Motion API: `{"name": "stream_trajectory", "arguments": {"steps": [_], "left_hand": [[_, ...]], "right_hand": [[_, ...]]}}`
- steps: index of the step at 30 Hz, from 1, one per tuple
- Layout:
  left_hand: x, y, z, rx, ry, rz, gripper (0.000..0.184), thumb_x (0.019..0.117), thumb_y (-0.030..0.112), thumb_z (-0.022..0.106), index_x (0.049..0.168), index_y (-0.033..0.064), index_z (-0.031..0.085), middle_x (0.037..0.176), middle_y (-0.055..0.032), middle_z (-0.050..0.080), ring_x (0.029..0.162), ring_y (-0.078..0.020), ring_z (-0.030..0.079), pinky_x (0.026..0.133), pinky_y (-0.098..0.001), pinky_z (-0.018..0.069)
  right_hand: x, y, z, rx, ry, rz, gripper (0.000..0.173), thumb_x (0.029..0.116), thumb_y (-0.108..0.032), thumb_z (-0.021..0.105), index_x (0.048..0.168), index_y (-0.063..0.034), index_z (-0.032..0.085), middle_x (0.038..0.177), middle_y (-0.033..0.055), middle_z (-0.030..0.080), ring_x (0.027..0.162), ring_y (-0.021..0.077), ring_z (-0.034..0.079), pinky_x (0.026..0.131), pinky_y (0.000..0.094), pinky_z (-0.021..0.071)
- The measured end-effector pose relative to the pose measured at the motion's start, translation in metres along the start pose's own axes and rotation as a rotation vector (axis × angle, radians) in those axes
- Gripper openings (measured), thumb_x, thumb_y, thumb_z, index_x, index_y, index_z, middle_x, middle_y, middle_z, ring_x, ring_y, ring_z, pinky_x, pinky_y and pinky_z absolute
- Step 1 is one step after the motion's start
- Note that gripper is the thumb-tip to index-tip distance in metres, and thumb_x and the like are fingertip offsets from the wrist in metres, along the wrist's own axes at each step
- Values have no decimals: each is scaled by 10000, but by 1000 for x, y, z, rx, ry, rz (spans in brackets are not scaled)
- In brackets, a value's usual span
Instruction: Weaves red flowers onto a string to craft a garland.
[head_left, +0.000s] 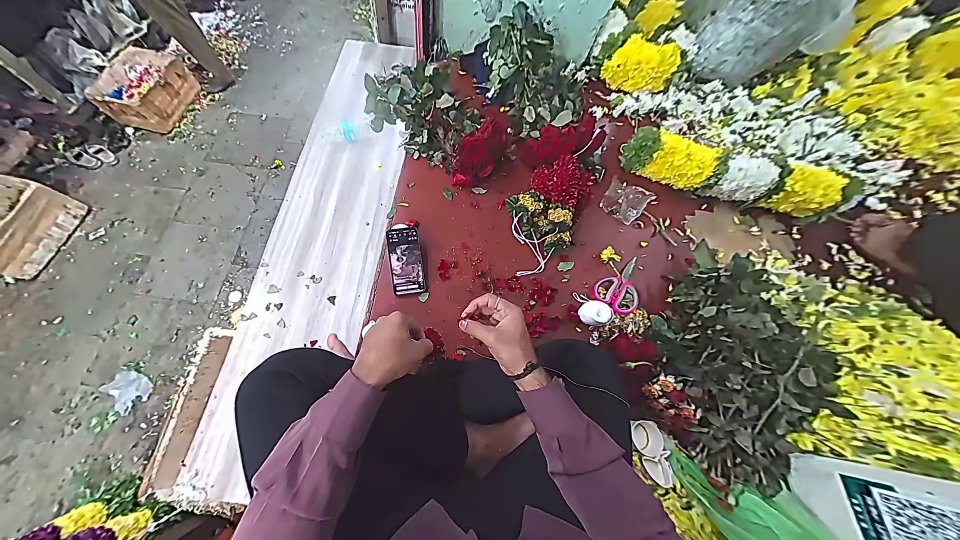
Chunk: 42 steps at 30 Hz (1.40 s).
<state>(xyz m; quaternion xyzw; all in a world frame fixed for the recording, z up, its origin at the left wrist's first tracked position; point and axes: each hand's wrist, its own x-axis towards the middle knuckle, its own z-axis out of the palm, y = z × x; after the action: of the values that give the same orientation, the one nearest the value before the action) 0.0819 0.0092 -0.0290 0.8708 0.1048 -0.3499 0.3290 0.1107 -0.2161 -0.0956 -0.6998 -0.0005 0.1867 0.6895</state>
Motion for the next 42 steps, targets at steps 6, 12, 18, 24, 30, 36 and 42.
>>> {"name": "stream_trajectory", "arguments": {"steps": [6, 12, 18, 24, 30, 36, 42], "left_hand": [[3, -3, 3, -86, 7, 16, 187, 911, 326, 685, 907, 168, 785, 773, -12, 718, 706, -177, 673, 694, -500, 559], [-1, 2, 2, -210, -110, 144, 210, 930, 241, 708, 1077, 106, 772, 835, -13, 727, 658, -97, 654, 642, -343, 576], [2, -1, 4, -237, -136, 176, 178, 922, 307, 763, 959, 136, 793, 784, 14, 737, 639, -79, 661, 630, -333, 575], [2, 0, 3, -254, -99, 98, 186, 895, 291, 735, 829, 119, 758, 723, -3, 703, 636, -119, 660, 628, -401, 577], [3, -5, -3, -231, -50, 45, 187, 865, 301, 750, 784, 133, 742, 678, 13, 669, 592, -112, 600, 588, -390, 512], [5, -7, -5, -188, 52, 7, 261, 862, 333, 715, 711, 124, 673, 615, 1, 578, 571, -153, 544, 568, -433, 461], [-19, 16, -2, 184, -162, 249, 206, 863, 293, 716, 884, 93, 763, 849, -103, 731, 834, -307, 707, 753, -610, 560]], "right_hand": [[-22, -14, 11, 211, -94, 145, 491, 742, 41, 845, 1165, 39, 595, 892, 201, 752, 746, 293, 745, 657, 395, 634], [-25, -9, 22, 113, -66, 238, 514, 730, -1, 877, 1150, 34, 582, 842, 161, 745, 628, 246, 721, 515, 334, 602], [-22, -9, 17, -31, -115, 284, 620, 680, -159, 953, 1177, -9, 613, 735, 85, 696, 526, 160, 637, 475, 284, 549], [-10, -1, -12, -203, -317, 147, 905, 648, -298, 946, 1437, -131, 536, 1035, 31, 678, 922, 157, 649, 765, 329, 572], [-10, 16, -3, -317, -449, 114, 886, 805, -336, 838, 1551, -125, 409, 1225, 35, 677, 863, 106, 679, 766, 307, 592], [-10, 0, -19, -213, -508, -11, 174, 930, -257, 746, 937, -89, 789, 883, -8, 742, 822, 45, 681, 776, 262, 578], [-12, -16, -4, 21, -520, -200, 115, 923, -126, 746, 941, -17, 777, 908, 49, 749, 848, 101, 703, 800, 295, 603]]}}
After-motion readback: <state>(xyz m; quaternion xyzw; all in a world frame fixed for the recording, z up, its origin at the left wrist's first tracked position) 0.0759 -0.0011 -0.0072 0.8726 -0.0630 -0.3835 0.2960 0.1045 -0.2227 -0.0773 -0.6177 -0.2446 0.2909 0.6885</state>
